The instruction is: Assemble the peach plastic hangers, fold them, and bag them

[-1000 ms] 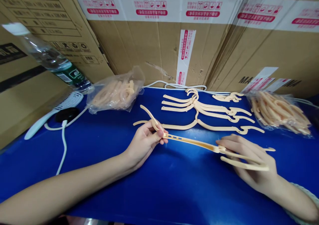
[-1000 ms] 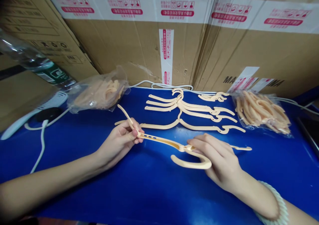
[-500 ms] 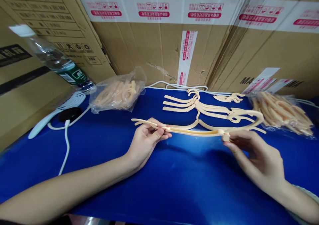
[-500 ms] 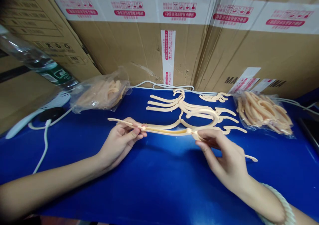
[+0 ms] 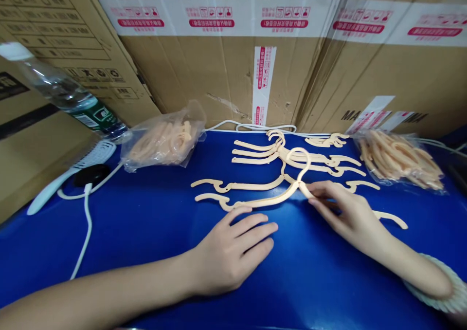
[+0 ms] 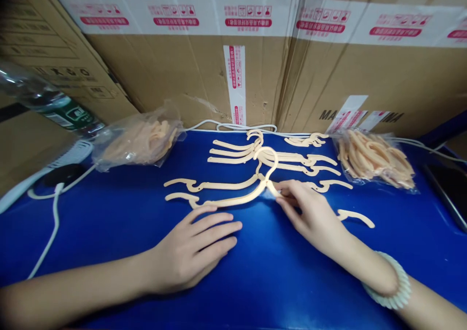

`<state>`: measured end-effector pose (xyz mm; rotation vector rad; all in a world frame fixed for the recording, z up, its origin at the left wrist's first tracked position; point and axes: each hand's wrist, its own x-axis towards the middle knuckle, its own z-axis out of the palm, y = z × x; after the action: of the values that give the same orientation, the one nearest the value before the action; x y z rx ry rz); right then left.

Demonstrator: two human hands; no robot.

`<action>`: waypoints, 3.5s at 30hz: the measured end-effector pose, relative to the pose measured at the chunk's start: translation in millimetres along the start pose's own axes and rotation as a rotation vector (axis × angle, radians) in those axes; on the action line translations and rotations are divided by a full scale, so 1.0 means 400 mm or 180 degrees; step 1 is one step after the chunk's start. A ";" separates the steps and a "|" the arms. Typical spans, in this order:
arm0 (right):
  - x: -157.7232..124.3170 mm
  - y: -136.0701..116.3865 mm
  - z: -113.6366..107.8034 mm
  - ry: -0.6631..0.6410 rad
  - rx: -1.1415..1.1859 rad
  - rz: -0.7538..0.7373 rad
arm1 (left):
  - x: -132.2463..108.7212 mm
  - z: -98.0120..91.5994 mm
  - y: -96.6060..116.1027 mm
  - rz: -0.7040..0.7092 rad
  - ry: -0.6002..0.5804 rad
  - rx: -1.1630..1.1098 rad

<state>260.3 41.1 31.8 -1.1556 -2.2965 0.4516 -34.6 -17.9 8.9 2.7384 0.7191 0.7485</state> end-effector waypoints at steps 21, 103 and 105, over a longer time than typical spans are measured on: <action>0.016 0.034 0.000 0.0097 -0.0271 -0.0389 | 0.004 0.003 -0.040 -0.0432 0.0301 0.0305; 0.014 0.062 -0.086 0.0024 -0.0352 -0.0864 | -0.001 0.016 -0.059 -0.1064 0.0330 -0.0722; 0.014 0.060 -0.085 0.0056 -0.0332 -0.0780 | -0.001 0.016 -0.060 -0.1064 0.0328 -0.0722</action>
<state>293.0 61.4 48.9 -0.9041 -2.4305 0.2308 -41.0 2.0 -4.4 2.3122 1.0134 0.8385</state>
